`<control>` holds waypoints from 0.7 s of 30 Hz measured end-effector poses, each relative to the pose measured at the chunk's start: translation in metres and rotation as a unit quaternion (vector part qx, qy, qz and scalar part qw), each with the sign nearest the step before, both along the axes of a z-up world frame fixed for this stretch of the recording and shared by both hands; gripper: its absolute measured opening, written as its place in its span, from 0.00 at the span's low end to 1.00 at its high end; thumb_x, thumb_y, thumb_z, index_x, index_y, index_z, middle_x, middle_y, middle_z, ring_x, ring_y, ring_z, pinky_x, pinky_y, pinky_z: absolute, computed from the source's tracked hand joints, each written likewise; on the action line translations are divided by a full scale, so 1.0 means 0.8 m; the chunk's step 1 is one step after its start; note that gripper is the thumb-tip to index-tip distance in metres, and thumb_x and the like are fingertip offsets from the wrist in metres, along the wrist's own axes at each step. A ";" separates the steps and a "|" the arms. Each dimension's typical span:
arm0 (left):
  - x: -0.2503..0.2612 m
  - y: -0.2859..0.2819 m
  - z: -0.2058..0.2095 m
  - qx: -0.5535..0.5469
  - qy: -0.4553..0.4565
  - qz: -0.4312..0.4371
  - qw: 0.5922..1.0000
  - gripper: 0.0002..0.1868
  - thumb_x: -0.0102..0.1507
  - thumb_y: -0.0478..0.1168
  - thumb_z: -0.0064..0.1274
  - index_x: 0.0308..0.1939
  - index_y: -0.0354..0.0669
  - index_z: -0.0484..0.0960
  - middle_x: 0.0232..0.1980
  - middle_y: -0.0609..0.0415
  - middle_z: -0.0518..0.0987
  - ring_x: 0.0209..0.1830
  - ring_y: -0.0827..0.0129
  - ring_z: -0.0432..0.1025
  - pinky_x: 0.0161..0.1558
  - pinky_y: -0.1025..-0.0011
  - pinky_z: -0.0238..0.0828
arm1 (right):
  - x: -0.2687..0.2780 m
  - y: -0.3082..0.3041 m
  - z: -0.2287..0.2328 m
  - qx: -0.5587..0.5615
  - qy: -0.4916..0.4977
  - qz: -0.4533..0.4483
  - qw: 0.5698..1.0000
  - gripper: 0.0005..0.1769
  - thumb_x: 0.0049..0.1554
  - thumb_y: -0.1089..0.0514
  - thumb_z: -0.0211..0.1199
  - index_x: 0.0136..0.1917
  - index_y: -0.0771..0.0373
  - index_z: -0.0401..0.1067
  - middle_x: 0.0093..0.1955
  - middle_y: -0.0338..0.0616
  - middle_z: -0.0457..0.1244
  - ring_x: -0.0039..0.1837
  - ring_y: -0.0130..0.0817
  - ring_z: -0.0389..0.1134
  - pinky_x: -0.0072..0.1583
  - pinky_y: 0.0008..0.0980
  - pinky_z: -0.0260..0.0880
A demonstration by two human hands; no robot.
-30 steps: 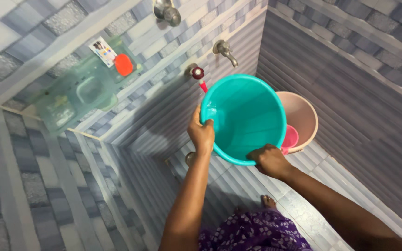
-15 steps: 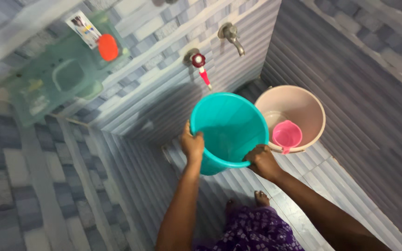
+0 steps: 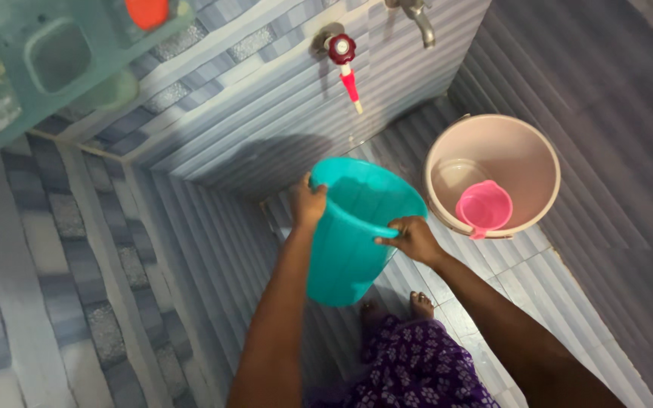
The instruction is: The person washes a green bucket and a pink bowl by filling them with water from a tap, scrubbing the interiors by hand, and rinsing them multiple times.
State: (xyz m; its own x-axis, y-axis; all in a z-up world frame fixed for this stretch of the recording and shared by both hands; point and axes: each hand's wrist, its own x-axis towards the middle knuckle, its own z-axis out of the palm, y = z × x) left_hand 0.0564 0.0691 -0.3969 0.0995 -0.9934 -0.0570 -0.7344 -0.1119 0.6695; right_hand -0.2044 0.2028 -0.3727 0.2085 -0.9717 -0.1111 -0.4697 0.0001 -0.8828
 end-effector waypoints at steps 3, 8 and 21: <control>-0.015 0.006 -0.009 0.118 -0.007 0.021 0.993 0.33 0.60 0.51 0.58 0.67 0.44 0.74 0.65 0.41 0.76 0.64 0.45 0.70 0.61 0.53 0.65 | -0.001 -0.016 -0.038 0.125 -0.068 -0.046 0.989 0.19 0.51 0.46 0.76 0.39 0.65 0.80 0.32 0.42 0.65 0.37 0.27 0.62 0.43 0.34 0.65; -0.025 -0.008 -0.041 0.051 0.046 -0.033 0.997 0.35 0.60 0.48 0.61 0.67 0.35 0.72 0.67 0.38 0.74 0.69 0.48 0.69 0.67 0.58 0.64 | -0.005 -0.045 -0.076 0.228 -0.143 -0.075 0.960 0.21 0.53 0.45 0.75 0.44 0.66 0.82 0.38 0.38 0.69 0.42 0.24 0.66 0.49 0.33 0.68; -0.019 -0.015 -0.021 0.088 0.046 -0.034 0.995 0.33 0.60 0.48 0.59 0.67 0.39 0.73 0.66 0.37 0.76 0.66 0.46 0.70 0.64 0.55 0.67 | -0.005 -0.059 -0.162 0.334 -0.175 -0.066 0.924 0.33 0.50 0.37 0.72 0.50 0.71 0.78 0.47 0.49 0.71 0.52 0.36 0.71 0.58 0.39 0.69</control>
